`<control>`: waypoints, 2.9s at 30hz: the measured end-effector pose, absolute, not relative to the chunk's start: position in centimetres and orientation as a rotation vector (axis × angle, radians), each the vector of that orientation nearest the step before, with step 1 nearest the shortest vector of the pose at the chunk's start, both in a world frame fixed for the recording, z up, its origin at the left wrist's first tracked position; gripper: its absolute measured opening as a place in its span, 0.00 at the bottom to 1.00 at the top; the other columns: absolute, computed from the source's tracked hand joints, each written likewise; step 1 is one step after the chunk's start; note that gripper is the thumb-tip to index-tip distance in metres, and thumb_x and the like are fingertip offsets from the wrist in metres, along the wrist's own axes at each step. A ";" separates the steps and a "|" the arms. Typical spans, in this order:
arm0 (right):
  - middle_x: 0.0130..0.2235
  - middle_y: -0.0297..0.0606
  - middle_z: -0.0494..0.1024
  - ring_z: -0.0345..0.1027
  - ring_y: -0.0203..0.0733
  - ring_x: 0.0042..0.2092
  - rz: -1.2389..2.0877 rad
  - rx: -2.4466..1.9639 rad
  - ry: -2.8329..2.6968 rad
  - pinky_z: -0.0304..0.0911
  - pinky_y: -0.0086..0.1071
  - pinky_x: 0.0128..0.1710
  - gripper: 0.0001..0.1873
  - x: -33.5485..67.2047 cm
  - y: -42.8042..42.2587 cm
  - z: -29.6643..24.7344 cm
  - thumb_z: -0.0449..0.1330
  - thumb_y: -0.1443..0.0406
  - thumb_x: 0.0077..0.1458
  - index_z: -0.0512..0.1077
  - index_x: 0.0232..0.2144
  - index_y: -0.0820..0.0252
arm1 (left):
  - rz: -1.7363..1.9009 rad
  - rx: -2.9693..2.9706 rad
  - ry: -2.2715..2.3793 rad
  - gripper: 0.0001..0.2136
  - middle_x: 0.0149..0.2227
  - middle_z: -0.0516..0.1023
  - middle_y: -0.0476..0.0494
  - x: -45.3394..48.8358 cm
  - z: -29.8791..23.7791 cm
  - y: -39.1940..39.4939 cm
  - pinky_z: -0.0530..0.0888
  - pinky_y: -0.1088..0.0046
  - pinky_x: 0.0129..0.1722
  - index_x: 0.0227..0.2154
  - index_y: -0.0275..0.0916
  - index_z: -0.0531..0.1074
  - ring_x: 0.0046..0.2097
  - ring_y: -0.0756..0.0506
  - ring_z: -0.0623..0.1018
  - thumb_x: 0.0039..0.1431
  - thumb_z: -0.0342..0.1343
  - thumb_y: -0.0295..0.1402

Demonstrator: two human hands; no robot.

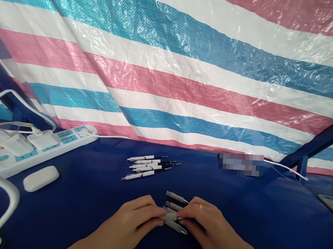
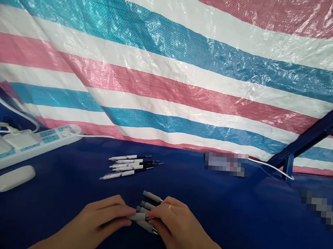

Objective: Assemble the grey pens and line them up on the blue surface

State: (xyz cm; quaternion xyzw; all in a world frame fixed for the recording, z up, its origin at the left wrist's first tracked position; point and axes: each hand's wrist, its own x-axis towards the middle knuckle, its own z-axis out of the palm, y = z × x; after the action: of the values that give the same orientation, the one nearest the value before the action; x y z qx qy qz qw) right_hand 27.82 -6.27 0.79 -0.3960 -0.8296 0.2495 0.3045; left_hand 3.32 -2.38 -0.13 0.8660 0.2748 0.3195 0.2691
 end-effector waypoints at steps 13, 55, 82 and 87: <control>0.34 0.38 0.77 0.68 0.43 0.34 0.371 -1.174 -2.332 0.64 0.35 0.34 0.11 27.2 -6.4 0.8 0.50 0.59 0.67 0.69 0.43 0.57 | 0.915 2.366 0.759 0.08 0.32 0.75 0.51 3.7 0.4 -2.5 0.73 0.85 0.32 0.42 0.43 0.75 0.31 0.54 0.77 0.63 0.55 0.26; 0.30 0.36 0.74 0.63 0.41 0.30 0.109 -1.028 -2.333 0.59 0.33 0.31 0.10 27.1 -6.4 0.9 0.47 0.69 0.67 0.67 0.37 0.60 | 0.903 2.708 0.724 0.09 0.32 0.78 0.50 4.1 0.8 -2.5 0.71 0.74 0.31 0.42 0.40 0.70 0.30 0.49 0.73 0.70 0.45 0.32; 0.38 0.38 0.69 0.62 0.45 0.41 0.434 -1.507 -2.081 0.60 0.44 0.43 0.12 30.1 -3.5 -0.4 0.44 0.64 0.69 0.67 0.39 0.56 | 0.832 3.047 1.183 0.12 0.40 0.76 0.44 -0.5 1.0 2.7 0.69 0.62 0.44 0.42 0.38 0.73 0.41 0.42 0.74 0.69 0.45 0.33; 0.43 0.39 0.70 0.63 0.47 0.45 0.440 -1.499 -2.176 0.61 0.46 0.48 0.11 29.6 -3.8 -0.7 0.47 0.65 0.68 0.69 0.43 0.54 | 0.689 3.047 1.258 0.13 0.37 0.76 0.46 -1.3 0.1 3.5 0.68 0.63 0.42 0.39 0.40 0.74 0.40 0.42 0.74 0.68 0.43 0.31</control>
State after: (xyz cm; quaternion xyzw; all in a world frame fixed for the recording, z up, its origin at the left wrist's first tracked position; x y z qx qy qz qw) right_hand 29.57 -3.78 -0.72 -0.5446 -0.7907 0.1600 0.2292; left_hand -1.29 3.46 0.08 0.8990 0.3710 0.2034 -0.1127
